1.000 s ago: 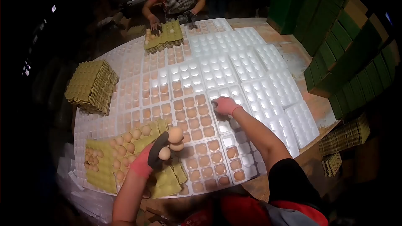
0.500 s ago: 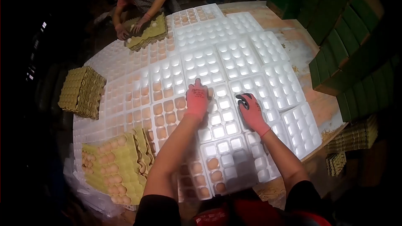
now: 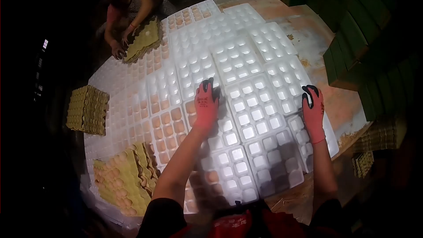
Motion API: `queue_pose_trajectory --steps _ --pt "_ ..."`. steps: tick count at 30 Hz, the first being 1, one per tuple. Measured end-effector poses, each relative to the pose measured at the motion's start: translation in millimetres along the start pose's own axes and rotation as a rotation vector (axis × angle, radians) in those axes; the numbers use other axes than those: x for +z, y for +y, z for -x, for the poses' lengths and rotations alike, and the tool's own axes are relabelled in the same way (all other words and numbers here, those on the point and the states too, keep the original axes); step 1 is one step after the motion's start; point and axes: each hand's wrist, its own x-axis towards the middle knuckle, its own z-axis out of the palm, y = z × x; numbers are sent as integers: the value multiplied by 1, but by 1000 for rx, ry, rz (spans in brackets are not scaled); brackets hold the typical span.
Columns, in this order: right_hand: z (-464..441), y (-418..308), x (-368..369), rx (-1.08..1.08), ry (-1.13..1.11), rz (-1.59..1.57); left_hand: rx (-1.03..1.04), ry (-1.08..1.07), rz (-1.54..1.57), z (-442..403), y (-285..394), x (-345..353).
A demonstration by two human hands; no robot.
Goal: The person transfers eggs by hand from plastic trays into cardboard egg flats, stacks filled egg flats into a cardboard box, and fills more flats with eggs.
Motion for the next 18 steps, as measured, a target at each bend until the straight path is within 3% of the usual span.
queue_pose_trajectory --steps 1,2,3,5,7,8,10,11,13,16,17,18 --pt "-12 31 1 5 38 117 10 0 -104 -10 -11 28" --pt "-24 50 -3 62 46 137 12 -203 -166 -14 -13 44" --pt "-38 69 -6 119 54 154 60 -252 -337 -10 -17 56" --pt "-56 130 6 212 203 443 4 -93 -287 6 -16 55" --pt "-64 184 21 271 35 429 44 118 -101 28 -8 28" --pt "-72 256 45 380 -231 203 -35 77 8 45 -5 11" --pt "-54 221 89 197 -203 382 -31 35 182 94 8 -31" --pt "-44 186 94 286 -130 581 8 -39 245 117 14 -57" --pt "-46 224 102 134 -116 491 96 7 197 166 10 -102" --pt "-68 187 72 30 -62 458 36 -86 23 236 -4 -210" --pt "-82 181 68 -10 -42 456 -122 7 88 259 -10 -247" --pt "-99 171 88 41 16 329 -204 8 -65 293 -28 -275"
